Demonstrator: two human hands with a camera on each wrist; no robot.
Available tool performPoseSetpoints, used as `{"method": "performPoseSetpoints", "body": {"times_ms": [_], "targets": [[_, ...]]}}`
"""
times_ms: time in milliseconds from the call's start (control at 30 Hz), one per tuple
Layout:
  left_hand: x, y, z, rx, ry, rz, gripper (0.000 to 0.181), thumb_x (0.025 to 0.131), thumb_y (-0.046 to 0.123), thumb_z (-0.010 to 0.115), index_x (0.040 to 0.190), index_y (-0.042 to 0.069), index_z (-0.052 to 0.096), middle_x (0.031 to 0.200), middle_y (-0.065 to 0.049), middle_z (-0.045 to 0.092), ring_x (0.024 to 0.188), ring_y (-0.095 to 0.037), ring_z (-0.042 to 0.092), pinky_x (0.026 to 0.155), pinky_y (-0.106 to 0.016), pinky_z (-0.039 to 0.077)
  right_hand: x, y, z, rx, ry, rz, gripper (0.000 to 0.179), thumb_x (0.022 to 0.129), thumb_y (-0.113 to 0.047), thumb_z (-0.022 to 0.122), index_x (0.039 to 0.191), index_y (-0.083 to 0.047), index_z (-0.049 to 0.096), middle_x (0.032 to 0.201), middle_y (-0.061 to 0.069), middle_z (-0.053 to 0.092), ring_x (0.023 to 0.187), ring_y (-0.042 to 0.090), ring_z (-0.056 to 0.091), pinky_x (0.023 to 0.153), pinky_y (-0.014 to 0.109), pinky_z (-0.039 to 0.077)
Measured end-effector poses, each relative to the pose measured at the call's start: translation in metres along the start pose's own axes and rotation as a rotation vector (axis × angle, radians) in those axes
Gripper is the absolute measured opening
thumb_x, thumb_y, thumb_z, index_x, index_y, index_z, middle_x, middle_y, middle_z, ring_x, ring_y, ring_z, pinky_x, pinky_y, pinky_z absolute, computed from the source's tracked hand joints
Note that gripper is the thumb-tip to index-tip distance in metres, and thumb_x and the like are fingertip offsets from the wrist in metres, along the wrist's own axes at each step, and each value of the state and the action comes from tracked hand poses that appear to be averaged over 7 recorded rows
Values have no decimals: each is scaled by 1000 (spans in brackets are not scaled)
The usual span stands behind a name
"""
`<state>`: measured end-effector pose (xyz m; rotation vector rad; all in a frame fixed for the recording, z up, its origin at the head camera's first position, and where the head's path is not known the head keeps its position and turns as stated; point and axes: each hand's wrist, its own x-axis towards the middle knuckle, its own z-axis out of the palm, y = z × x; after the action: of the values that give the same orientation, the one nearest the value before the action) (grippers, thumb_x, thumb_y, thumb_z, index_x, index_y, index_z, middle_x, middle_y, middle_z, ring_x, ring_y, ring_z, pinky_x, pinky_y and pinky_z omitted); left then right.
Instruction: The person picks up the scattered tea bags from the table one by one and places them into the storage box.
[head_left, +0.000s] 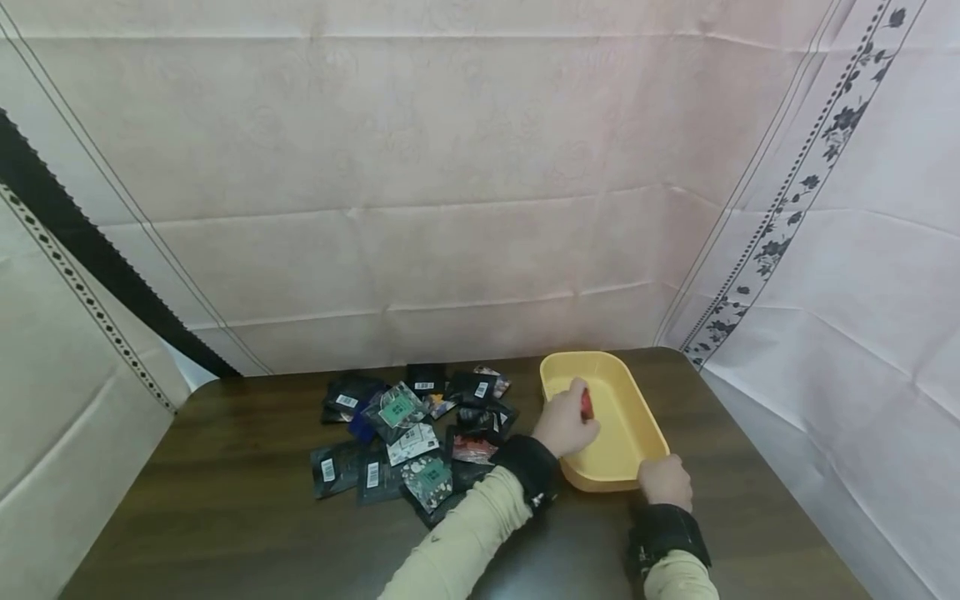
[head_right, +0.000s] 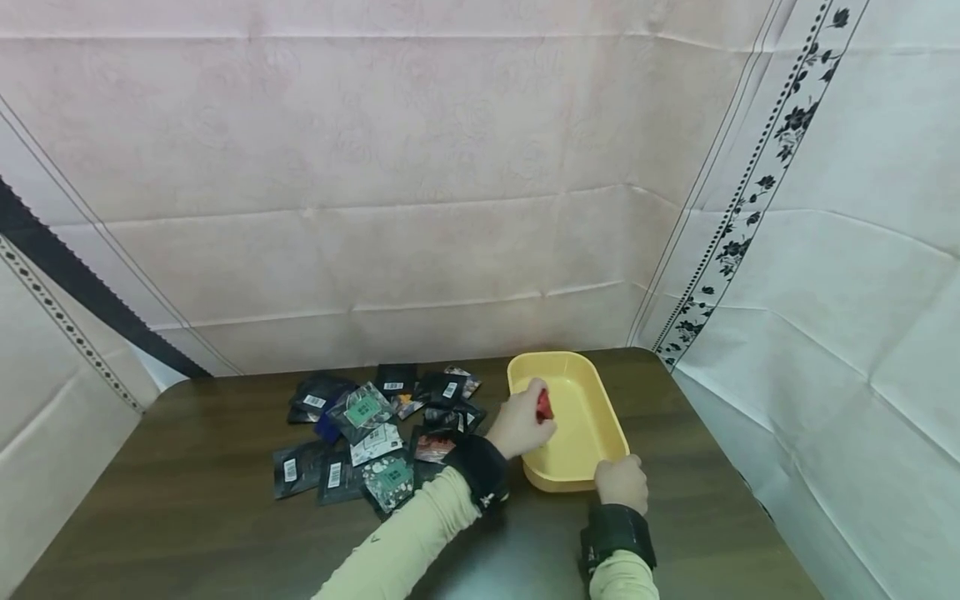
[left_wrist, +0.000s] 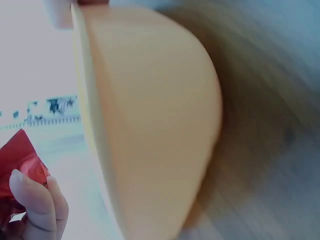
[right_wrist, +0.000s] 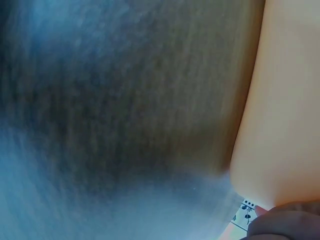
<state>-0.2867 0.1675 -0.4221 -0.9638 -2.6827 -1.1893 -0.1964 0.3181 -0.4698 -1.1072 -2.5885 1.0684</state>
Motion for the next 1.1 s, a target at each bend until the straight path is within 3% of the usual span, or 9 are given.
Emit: {"method": "performPoseSetpoints", "body": {"times_ms": [100,267,467,567,667,800,933,1000,1100], "targets": [[4,6,8,0,-17,-25,38,75,13,64,107,12,44,71,4,46,57,-10,46,49,-19,36,-1,-6,3,7,-4,-9,42,84,-17,35,108,17,39,100,38,49,92,52,50,74,56,42],[7,-1,19,-7,-13,-71,41,77,18,67,111,13,44,76,1,49,61,-12,48,52,-21,38,-2,-15,12,11,-17,-29,43,83,-18,35,108,16,40,103,39,49,95,53,49,76,57,41],[3,-11,18,-26,-190,-86,71,85,43,59,140,12,27,117,-5,53,95,-13,54,80,-25,46,-3,-20,23,6,-45,-50,41,84,-17,35,107,17,41,103,40,49,95,53,49,77,57,41],[-3,-14,8,14,-211,-54,67,90,41,54,143,12,26,132,-5,48,114,-14,50,94,-27,41,-3,-20,25,-5,-57,-55,42,83,-16,35,107,18,40,103,41,49,95,54,49,78,57,41],[-9,-19,-8,55,-168,-39,63,91,38,52,144,13,29,138,-5,43,125,-15,42,101,-30,33,-4,-18,26,-13,-68,-48,43,83,-16,35,108,18,38,104,42,47,96,54,48,78,58,41],[-14,-36,-32,112,-29,18,56,88,30,57,138,11,40,129,-6,52,118,-18,48,97,-30,38,-2,-16,23,-15,-70,-37,44,83,-16,34,109,18,39,104,41,48,96,54,48,76,57,42],[-17,-67,-54,237,91,44,48,78,20,61,124,10,53,113,-7,58,104,-21,54,83,-31,45,4,-12,18,-18,-67,-35,44,82,-16,35,108,19,40,101,40,49,93,54,49,73,57,43],[-20,-82,-61,324,70,-1,49,76,20,62,123,12,53,114,-7,56,104,-24,52,80,-36,46,7,-9,14,-22,-73,-33,45,81,-16,35,109,19,40,102,40,49,94,54,49,73,57,42],[-25,-100,-65,479,-26,-86,59,74,26,65,130,17,49,124,-9,49,113,-29,45,84,-45,44,9,-3,8,-40,-86,-20,46,81,-17,34,109,19,39,104,41,47,96,54,47,76,57,42]]}}
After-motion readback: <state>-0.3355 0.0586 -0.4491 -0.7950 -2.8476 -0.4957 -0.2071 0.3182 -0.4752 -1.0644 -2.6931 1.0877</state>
